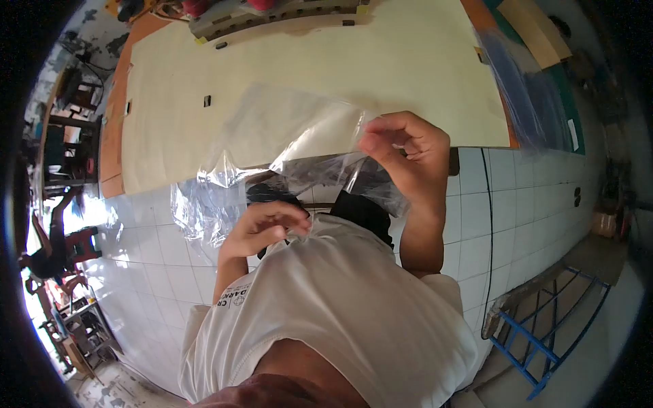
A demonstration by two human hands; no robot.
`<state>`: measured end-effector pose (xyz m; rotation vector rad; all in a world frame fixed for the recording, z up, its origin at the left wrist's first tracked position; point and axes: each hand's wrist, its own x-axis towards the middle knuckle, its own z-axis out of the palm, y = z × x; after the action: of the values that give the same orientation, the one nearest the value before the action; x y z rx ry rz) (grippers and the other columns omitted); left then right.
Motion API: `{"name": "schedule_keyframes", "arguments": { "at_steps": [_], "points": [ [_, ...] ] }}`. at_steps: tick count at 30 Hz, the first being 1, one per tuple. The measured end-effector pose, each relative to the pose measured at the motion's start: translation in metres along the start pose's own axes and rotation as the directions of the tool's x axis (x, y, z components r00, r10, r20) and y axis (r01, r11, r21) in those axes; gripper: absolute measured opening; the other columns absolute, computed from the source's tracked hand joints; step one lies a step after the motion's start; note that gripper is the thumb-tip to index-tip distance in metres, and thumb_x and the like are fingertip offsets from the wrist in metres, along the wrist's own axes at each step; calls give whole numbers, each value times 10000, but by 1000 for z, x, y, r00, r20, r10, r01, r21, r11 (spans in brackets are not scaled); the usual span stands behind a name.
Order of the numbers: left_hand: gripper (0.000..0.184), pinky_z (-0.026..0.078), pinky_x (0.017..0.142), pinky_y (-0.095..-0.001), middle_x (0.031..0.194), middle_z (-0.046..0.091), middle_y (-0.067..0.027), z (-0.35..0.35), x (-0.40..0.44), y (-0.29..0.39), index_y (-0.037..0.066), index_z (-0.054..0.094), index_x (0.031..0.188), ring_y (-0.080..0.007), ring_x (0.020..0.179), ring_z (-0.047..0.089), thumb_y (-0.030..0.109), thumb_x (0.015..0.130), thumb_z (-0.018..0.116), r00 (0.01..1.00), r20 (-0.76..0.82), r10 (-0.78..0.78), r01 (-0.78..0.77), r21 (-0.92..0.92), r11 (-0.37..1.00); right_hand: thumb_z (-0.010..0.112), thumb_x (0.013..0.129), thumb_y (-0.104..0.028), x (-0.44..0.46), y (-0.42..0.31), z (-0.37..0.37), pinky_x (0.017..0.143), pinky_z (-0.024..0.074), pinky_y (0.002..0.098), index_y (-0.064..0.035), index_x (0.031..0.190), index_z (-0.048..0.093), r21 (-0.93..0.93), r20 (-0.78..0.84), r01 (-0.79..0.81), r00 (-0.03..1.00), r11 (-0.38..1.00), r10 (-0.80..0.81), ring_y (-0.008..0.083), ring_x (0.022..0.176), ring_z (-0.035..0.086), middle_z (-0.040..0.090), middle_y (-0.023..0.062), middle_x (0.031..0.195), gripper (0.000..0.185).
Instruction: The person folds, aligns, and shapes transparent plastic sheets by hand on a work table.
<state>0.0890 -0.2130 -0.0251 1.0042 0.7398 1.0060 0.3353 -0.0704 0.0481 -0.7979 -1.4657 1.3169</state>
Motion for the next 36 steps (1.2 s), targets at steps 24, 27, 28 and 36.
{"name": "schedule_keyframes", "arguments": {
  "at_steps": [24,27,28,36],
  "points": [
    [430,226,1126,-511,1476,339,-217,27,42,1,116,481,1181,-374,1394,286,290,839,677,940,10,342,-277,-563,778,760,794,-128,-22,10,41,728,514,263,1,1169,591,-203,176,287,951,936,-254,150,839,663,687,99,950,431],
    [510,169,1142,-522,1473,337,-232,32,43,4,96,442,1286,-379,1406,254,149,813,626,932,71,355,-220,-667,711,756,794,-124,-28,15,43,768,514,278,2,1221,557,-238,236,283,945,929,-227,177,893,661,676,125,1030,487],
    [510,169,1142,-522,1473,337,-232,33,43,7,96,442,1286,-379,1406,254,149,813,626,933,72,353,-218,-667,713,754,793,-124,-30,15,47,790,513,287,6,1241,540,-221,231,260,950,940,-209,190,924,658,667,136,1070,513],
    [482,219,1127,-430,1470,335,-232,31,45,18,22,434,1316,-327,1404,270,175,869,529,967,103,234,-99,-694,714,801,771,-182,-38,16,54,874,497,334,13,1253,483,-35,156,138,979,990,-131,224,994,653,655,159,1068,610]
  ]
}}
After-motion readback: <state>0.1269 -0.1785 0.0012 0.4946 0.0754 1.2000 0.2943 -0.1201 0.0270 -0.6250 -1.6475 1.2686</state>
